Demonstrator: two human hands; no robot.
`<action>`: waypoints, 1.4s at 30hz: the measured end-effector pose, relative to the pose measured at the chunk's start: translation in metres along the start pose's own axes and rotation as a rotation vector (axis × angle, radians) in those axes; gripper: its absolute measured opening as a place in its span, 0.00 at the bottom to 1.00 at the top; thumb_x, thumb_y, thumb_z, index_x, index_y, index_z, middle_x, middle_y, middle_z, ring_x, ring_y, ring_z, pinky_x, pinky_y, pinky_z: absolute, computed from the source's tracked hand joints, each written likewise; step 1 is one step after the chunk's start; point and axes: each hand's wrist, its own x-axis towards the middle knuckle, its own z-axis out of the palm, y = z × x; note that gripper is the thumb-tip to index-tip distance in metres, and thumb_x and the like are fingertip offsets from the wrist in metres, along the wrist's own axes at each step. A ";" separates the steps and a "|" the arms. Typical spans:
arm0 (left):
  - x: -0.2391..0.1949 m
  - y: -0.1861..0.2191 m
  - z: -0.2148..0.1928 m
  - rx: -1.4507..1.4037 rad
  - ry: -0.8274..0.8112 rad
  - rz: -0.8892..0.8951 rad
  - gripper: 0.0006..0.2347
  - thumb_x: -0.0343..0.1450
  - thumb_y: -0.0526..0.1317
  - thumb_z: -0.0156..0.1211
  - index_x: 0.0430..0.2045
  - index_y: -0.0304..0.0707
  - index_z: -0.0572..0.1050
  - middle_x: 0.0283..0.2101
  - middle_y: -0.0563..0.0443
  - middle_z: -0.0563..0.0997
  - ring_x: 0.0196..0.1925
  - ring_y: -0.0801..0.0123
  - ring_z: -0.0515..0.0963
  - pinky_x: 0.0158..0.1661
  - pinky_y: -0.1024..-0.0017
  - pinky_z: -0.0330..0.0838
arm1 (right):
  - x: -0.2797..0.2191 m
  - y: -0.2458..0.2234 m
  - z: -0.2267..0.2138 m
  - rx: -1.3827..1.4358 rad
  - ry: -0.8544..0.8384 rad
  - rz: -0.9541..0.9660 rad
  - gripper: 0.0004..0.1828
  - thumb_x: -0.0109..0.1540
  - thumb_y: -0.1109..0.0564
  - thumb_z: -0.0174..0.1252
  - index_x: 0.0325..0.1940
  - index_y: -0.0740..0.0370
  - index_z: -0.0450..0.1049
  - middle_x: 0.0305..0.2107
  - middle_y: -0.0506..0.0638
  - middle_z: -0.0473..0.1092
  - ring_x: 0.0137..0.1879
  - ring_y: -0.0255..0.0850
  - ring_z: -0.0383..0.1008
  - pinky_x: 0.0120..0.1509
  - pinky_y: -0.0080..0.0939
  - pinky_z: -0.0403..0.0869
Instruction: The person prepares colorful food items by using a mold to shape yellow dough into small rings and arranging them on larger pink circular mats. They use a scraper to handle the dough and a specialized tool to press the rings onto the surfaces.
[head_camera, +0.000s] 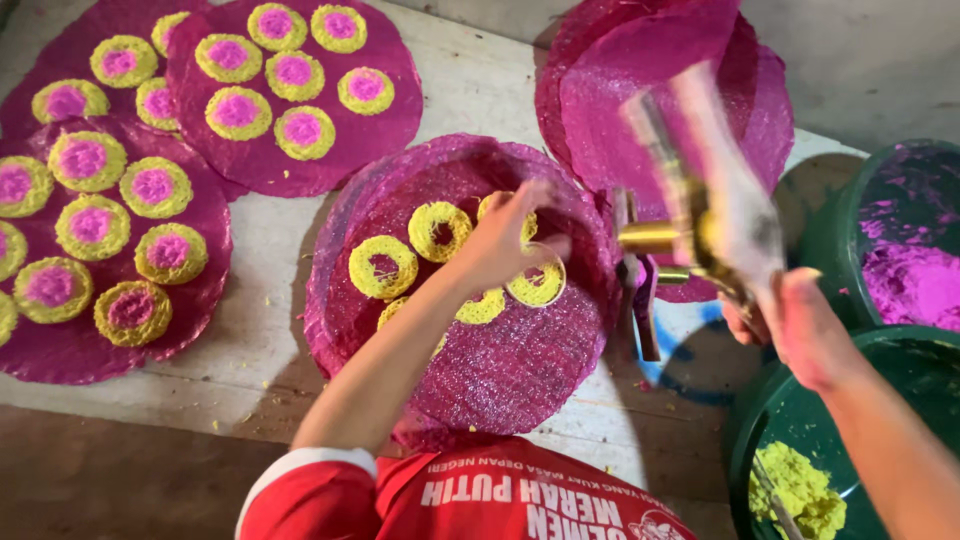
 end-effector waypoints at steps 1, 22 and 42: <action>-0.010 0.004 -0.001 0.097 -0.053 0.018 0.40 0.63 0.54 0.71 0.66 0.35 0.57 0.61 0.36 0.75 0.64 0.43 0.66 0.66 0.46 0.50 | -0.009 0.005 0.001 0.066 0.045 -0.010 0.55 0.58 0.12 0.40 0.52 0.68 0.69 0.31 0.51 0.67 0.33 0.40 0.65 0.35 0.42 0.64; -0.121 0.053 0.036 0.547 -0.290 -0.062 0.50 0.62 0.52 0.75 0.75 0.34 0.48 0.57 0.35 0.73 0.66 0.50 0.65 0.63 0.52 0.59 | -0.078 0.055 0.044 0.394 0.139 -0.030 0.62 0.54 0.08 0.38 0.58 0.70 0.67 0.34 0.52 0.66 0.35 0.44 0.64 0.39 0.46 0.64; -0.056 0.045 0.016 -1.998 0.420 0.094 0.23 0.75 0.65 0.40 0.26 0.46 0.65 0.24 0.58 0.67 0.29 0.70 0.69 0.45 0.65 0.66 | 0.004 -0.017 0.123 -0.689 -0.124 0.347 0.45 0.64 0.25 0.35 0.19 0.66 0.74 0.14 0.53 0.71 0.21 0.42 0.71 0.31 0.46 0.73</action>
